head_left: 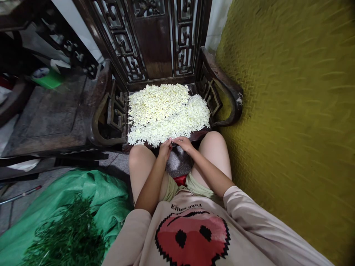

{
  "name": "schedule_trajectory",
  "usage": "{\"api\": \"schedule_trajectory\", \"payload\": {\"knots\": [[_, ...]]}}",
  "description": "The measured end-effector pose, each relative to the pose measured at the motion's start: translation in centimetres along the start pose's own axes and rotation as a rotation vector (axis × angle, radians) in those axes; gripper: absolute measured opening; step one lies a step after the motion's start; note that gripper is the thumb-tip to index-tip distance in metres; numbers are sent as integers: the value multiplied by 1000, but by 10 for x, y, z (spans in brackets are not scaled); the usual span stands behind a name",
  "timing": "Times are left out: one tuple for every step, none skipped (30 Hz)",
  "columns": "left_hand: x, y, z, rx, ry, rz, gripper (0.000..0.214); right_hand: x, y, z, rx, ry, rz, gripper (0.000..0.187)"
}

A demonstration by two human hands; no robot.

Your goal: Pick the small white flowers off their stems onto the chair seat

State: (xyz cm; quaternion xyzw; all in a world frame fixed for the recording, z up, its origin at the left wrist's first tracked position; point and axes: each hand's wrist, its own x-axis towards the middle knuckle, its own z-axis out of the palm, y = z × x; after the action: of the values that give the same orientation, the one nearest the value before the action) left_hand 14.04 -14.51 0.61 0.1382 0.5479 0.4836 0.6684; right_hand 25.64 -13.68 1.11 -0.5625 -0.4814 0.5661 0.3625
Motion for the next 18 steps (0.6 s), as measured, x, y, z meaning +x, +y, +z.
{"api": "schedule_trajectory", "payload": {"knots": [[-1, 0, 0, -4, 3, -2, 31, 0, 0, 0, 5, -3, -3, 29], [-2, 1, 1, -6, 5, -4, 31, 0, 1, 0, 9, -4, -7, 28], [-2, 1, 2, -2, 5, -6, 31, 0, 1, 0, 13, -3, -11, 28], [-3, 2, 2, 5, 5, -6, 31, 1, 2, 0, 18, 1, -15, 28], [-4, 2, 3, 15, 5, -6, 32, 1, 2, 1, 22, 3, -18, 28], [-5, 3, 3, 26, 6, -4, 32, 1, 2, 1, 26, 7, -21, 28], [-5, 3, 3, 36, 8, 0, 32, 1, 3, 1, 29, 9, -24, 28], [-5, 3, 3, 44, 13, 5, 32, 1, 3, 1, 31, 8, -25, 27], [-4, 3, 3, 50, 19, 11, 32, 2, 3, 1, 33, 9, -26, 27], [-4, 2, 2, 53, 26, 18, 31, 2, 3, 1, 36, 10, -27, 26], [-3, 2, 2, 56, 34, 24, 30, 2, 3, 1, 39, 9, -28, 26], [-3, 1, 2, 59, 41, 30, 28, 2, 3, 1, 43, 8, -29, 25], [-2, 1, 1, 65, 47, 34, 27, 2, 3, 1, 44, 6, -31, 25], [-2, 0, 1, 74, 51, 38, 26, 2, 3, 1, 43, 6, -32, 24], [-2, 0, 1, 86, 55, 43, 25, 1, 3, 1, 38, 7, -32, 24], [-1, 0, 1, 98, 60, 48, 24, 1, 3, 1, 31, 11, -31, 23], [-1, -1, 0, 110, 66, 54, 24, 1, 3, 1, 22, 17, -30, 22], [-1, -1, 0, 127, 82, 60, 25, 1, 3, 1, 12, 24, -27, 22]]}}
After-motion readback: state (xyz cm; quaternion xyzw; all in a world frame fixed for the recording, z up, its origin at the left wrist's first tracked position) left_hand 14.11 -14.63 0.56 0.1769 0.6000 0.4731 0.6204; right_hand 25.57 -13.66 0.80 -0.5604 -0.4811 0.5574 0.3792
